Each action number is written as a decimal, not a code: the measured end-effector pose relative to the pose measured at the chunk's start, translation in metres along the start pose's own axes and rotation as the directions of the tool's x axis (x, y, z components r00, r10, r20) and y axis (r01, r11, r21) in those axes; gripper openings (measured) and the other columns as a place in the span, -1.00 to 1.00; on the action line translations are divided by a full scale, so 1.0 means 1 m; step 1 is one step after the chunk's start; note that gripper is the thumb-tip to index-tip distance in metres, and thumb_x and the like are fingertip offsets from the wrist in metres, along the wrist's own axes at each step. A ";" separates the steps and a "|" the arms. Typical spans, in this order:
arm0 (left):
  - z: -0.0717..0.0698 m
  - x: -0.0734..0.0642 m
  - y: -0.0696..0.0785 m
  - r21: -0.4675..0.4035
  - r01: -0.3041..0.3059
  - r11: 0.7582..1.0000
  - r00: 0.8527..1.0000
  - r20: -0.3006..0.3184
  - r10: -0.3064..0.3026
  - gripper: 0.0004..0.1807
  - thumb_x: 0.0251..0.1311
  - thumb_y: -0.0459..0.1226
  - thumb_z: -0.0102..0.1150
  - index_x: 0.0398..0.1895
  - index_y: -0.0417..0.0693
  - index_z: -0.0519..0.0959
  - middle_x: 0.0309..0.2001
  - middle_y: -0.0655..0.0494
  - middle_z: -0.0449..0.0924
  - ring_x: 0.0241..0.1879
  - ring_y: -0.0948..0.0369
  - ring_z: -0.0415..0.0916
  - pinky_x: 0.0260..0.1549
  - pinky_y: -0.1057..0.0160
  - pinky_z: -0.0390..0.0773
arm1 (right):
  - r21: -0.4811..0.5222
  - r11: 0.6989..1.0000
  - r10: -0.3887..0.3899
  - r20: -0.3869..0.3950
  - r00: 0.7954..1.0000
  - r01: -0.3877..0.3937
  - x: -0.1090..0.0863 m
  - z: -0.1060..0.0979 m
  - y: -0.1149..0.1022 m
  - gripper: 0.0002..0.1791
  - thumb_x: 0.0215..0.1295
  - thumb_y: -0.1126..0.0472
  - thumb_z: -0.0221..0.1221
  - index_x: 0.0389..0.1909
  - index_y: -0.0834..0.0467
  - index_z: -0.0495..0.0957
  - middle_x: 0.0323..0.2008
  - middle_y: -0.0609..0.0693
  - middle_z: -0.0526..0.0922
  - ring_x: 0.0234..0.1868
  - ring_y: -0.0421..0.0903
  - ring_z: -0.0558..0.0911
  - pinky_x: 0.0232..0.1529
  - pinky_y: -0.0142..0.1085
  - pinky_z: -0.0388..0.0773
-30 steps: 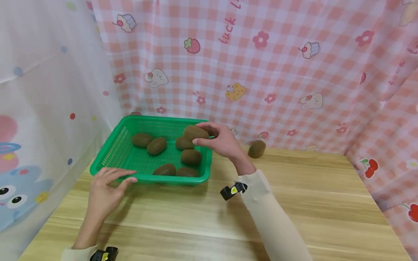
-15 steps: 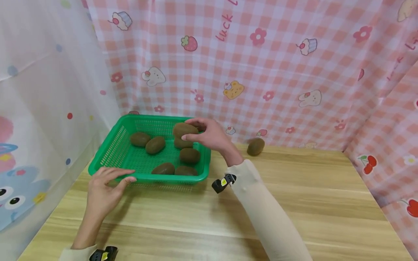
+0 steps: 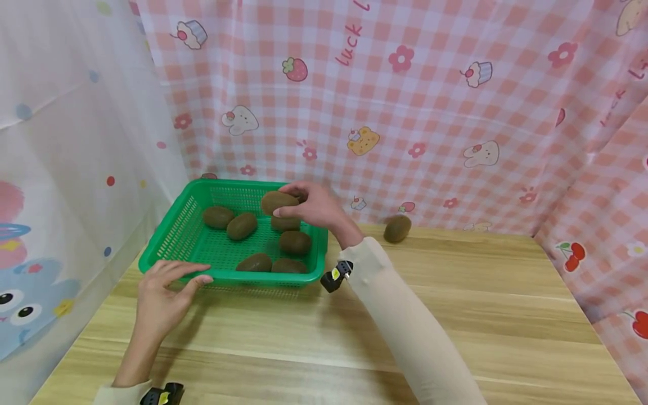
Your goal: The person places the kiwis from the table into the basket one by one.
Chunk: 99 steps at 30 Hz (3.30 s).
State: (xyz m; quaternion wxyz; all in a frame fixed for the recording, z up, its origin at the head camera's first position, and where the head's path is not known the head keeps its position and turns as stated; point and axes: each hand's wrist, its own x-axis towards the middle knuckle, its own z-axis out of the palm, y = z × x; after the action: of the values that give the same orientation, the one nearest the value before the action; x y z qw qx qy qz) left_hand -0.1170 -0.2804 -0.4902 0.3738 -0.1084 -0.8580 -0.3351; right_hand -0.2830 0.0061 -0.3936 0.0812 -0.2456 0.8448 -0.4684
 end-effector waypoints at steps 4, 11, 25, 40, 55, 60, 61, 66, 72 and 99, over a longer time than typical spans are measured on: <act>0.000 0.001 0.000 -0.001 -0.007 1.000 1.000 -0.007 0.007 -0.67 -0.25 -0.49 0.65 -0.34 -0.07 0.83 -0.37 0.00 0.80 -0.21 0.44 0.41 -0.12 0.53 0.26 | -0.009 1.000 0.014 0.024 1.000 -0.014 0.007 0.004 0.001 -0.47 0.21 -0.03 0.46 0.20 -0.03 0.64 0.17 -0.10 0.69 0.07 -0.13 0.66 0.05 -0.26 0.61; 0.000 0.000 -0.001 -0.004 -0.006 1.000 1.000 -0.010 0.006 -0.67 -0.26 -0.49 0.65 -0.34 -0.05 0.83 -0.37 -0.01 0.80 -0.21 0.45 0.41 -0.11 0.54 0.25 | -0.032 0.999 0.030 0.048 0.998 -0.028 0.016 0.013 0.005 -0.47 0.23 0.00 0.45 0.21 0.00 0.63 0.22 -0.05 0.67 0.20 -0.09 0.63 0.19 -0.24 0.58; 0.001 0.000 0.000 0.003 0.009 1.000 1.000 0.004 -0.009 -0.69 -0.23 -0.48 0.64 -0.33 -0.06 0.83 -0.37 -0.01 0.80 -0.21 0.47 0.39 -0.11 0.52 0.25 | -0.044 0.998 0.043 0.126 0.991 -0.038 0.020 0.020 0.004 -0.45 0.28 -0.05 0.41 0.26 0.00 0.58 0.26 0.01 0.65 0.27 -0.07 0.60 0.24 -0.18 0.57; 0.000 -0.002 -0.004 -0.011 0.001 1.000 1.000 0.010 -0.001 -0.67 -0.28 -0.49 0.65 -0.34 -0.10 0.82 -0.35 -0.05 0.80 -0.18 0.50 0.41 -0.11 0.54 0.28 | -0.050 0.997 0.069 0.152 0.986 -0.062 0.013 0.014 0.005 -0.12 0.16 -0.30 0.41 0.49 -0.23 0.33 0.52 -0.09 0.36 0.49 0.05 0.38 0.34 0.00 0.48; 0.000 0.000 -0.002 -0.022 -0.019 1.000 1.000 -0.015 0.019 -0.66 -0.30 -0.50 0.65 -0.36 -0.04 0.83 -0.37 0.01 0.80 -0.21 0.43 0.43 -0.11 0.54 0.28 | -0.072 0.997 0.038 0.077 0.996 -0.033 -0.006 0.007 0.019 0.03 0.09 -0.33 0.44 0.56 -0.31 0.18 0.57 0.02 0.24 0.57 0.05 0.25 0.43 0.13 0.35; 0.000 0.000 -0.002 -0.021 -0.013 1.000 1.000 -0.010 0.012 -0.66 -0.28 -0.49 0.65 -0.35 -0.05 0.83 -0.37 0.00 0.80 -0.20 0.45 0.42 -0.11 0.53 0.28 | -0.080 0.997 0.002 0.055 0.999 0.002 -0.014 0.003 0.023 0.06 0.11 -0.30 0.44 0.59 -0.29 0.13 0.61 -0.10 0.14 0.61 0.04 0.17 0.48 0.12 0.28; 0.000 0.000 -0.002 -0.019 -0.012 1.000 1.000 -0.008 0.012 -0.67 -0.27 -0.49 0.65 -0.35 -0.05 0.83 -0.37 0.00 0.80 -0.20 0.45 0.42 -0.11 0.53 0.28 | -0.081 0.997 -0.004 0.052 0.999 0.008 -0.016 0.003 0.024 0.06 0.11 -0.30 0.45 0.59 -0.29 0.12 0.62 -0.11 0.12 0.61 0.03 0.16 0.49 0.12 0.27; 0.000 -0.001 -0.002 -0.010 -0.012 1.000 1.000 -0.007 0.012 -0.67 -0.27 -0.48 0.65 -0.34 -0.06 0.83 -0.38 -0.02 0.80 -0.20 0.46 0.41 -0.10 0.53 0.27 | -0.082 0.995 -0.053 0.048 0.997 0.057 -0.023 0.001 0.029 0.08 0.11 -0.27 0.46 0.60 -0.23 0.11 0.61 -0.11 0.12 0.62 0.05 0.15 0.50 0.14 0.25; 0.000 -0.001 -0.002 -0.007 -0.002 1.000 1.000 -0.001 0.002 -0.68 -0.26 -0.48 0.65 -0.34 -0.07 0.83 -0.36 -0.02 0.80 -0.20 0.47 0.41 -0.10 0.54 0.26 | -0.092 0.992 -0.085 0.042 0.995 0.089 -0.031 -0.001 0.032 0.08 0.13 -0.27 0.45 0.60 -0.24 0.09 0.66 -0.04 0.00 0.64 0.05 0.07 0.51 0.19 0.22; 0.000 -0.001 0.000 -0.002 0.012 1.000 1.000 -0.003 -0.012 -0.69 -0.24 -0.47 0.64 -0.35 -0.04 0.83 -0.36 0.02 0.80 -0.18 0.48 0.40 -0.08 0.52 0.27 | -0.094 0.995 -0.034 -0.131 0.991 0.022 -0.073 -0.014 0.065 0.12 0.07 -0.29 0.47 0.57 -0.48 -0.01 0.68 -0.13 -0.14 0.69 -0.02 -0.11 0.53 0.30 0.08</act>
State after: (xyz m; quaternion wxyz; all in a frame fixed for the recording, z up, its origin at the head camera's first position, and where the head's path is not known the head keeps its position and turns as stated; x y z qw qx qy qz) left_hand -0.1160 -0.2807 -0.4908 0.3732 -0.1033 -0.8576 -0.3384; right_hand -0.2471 0.0811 -0.4461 0.0071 -0.2295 0.8654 -0.4454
